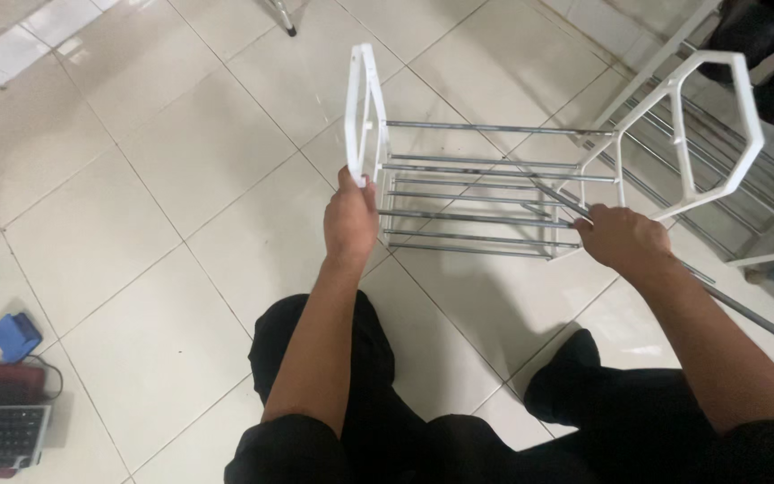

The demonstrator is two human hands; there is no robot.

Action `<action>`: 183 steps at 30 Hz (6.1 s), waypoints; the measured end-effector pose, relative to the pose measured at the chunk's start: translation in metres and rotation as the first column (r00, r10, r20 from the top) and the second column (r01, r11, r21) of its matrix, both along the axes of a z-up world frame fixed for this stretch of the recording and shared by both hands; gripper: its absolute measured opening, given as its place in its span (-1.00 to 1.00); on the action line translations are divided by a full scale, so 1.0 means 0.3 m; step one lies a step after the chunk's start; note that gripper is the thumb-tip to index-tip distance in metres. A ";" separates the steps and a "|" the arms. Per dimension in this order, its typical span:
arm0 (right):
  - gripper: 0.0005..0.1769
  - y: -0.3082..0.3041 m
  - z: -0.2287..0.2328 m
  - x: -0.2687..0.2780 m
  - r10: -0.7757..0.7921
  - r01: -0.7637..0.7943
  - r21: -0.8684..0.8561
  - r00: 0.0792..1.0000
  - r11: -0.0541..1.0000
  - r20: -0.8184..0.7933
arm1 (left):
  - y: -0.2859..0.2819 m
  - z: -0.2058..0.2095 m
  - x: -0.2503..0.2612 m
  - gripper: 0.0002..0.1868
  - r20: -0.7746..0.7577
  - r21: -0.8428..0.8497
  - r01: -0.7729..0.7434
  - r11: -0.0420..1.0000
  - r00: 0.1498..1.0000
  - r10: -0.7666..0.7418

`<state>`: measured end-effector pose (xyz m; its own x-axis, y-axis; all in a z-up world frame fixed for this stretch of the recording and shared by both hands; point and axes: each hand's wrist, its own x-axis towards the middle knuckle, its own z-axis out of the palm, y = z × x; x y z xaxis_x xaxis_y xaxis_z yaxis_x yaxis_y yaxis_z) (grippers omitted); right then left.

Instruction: The person assembles a white plastic shoe rack by inserting metal rods into the side frames. They sit on the floor, pick up rods one by one, and slide them into the frame slots. After completing the assembly, they place a pair of sneakers on the top shelf.

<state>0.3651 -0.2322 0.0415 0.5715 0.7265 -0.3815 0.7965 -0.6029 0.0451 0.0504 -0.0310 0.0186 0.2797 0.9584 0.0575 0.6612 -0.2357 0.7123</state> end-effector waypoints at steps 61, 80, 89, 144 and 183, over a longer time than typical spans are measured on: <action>-0.71 0.229 0.030 -0.314 0.562 -0.711 0.628 0.673 0.315 0.480 | -0.046 0.000 0.049 -0.79 -0.144 0.101 0.145 0.984 0.981 -0.130; -0.47 0.304 0.042 -0.250 0.277 -0.117 0.298 0.766 0.947 -0.580 | 0.005 -0.066 -0.013 -0.65 -0.106 0.317 -0.038 0.948 0.992 0.075; -0.67 0.236 0.076 -0.305 0.577 -0.542 0.598 0.801 0.590 0.156 | 0.049 -0.050 -0.029 -0.81 -0.164 0.235 -0.021 0.972 0.985 0.061; -0.65 0.217 0.087 -0.327 0.521 -0.478 0.622 0.844 0.620 0.129 | 0.057 -0.027 -0.076 -0.12 0.023 0.203 -0.098 0.974 0.995 0.095; -0.54 -0.296 0.012 -0.028 0.099 -0.054 0.745 0.995 0.665 -0.016 | -0.443 0.055 0.705 -0.85 -0.189 0.486 0.739 0.467 0.610 -0.770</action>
<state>0.3566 -0.3209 0.0450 0.4974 0.8220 0.2772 0.8288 -0.3559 -0.4317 0.2618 -0.1638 0.0352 0.8626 0.2070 0.4617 0.0257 -0.9292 0.3686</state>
